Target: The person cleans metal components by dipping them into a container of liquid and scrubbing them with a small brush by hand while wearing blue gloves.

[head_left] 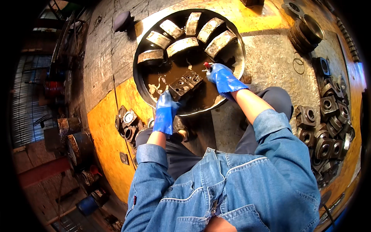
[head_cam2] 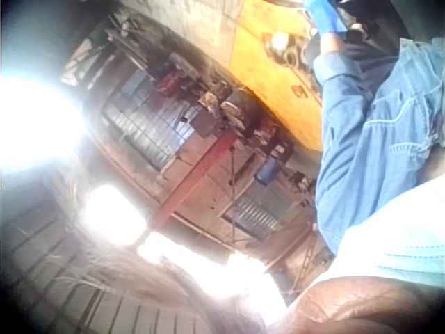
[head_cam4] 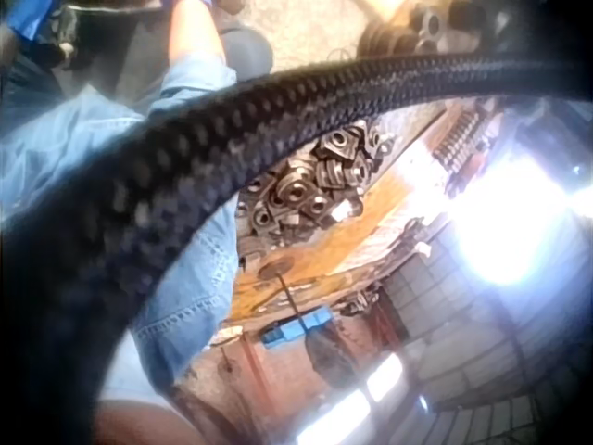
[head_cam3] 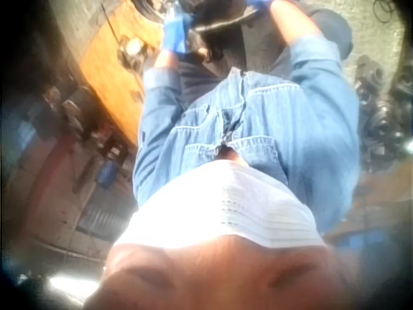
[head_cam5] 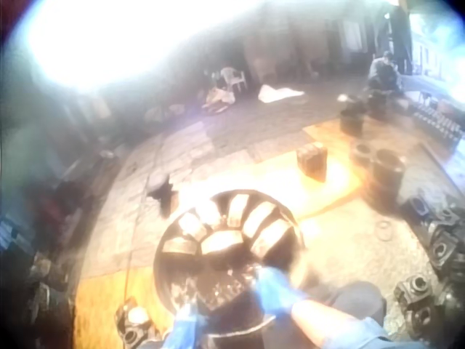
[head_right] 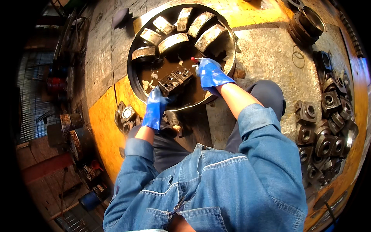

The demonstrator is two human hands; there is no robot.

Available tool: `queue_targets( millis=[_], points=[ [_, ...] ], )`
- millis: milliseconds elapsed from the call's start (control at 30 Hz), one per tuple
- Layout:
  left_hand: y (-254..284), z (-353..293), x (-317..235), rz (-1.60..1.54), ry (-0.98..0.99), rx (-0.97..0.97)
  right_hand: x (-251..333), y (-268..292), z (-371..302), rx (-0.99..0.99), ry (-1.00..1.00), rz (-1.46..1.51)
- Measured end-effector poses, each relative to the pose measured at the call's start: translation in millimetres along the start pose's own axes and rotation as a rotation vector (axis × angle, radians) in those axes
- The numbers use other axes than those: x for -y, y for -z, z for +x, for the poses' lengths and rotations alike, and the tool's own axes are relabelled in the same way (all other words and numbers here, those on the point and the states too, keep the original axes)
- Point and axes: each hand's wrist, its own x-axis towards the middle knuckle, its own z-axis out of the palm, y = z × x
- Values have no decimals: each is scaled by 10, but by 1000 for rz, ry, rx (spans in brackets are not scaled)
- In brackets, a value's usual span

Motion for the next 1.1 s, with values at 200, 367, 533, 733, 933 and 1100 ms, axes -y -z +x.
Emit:
queue_targets(
  millis=[200,367,533,733,933,1100],
  points=[
    [234,-106,-331,-103,-5,64,14,279,-390,-19,321,744],
    [130,-64,-183,-94,-22,25,-13,213,-532,-53,355,637],
    [155,-70,-249,-80,-9,17,10,264,-195,135,271,770],
    [190,-33,-276,-78,-15,53,46,83,-108,78,246,575],
    [268,-98,-369,-64,-2,60,-99,-2,111,-22,-154,631],
    [219,-60,-252,-79,20,86,148,330,-347,16,5,589]
  ],
)
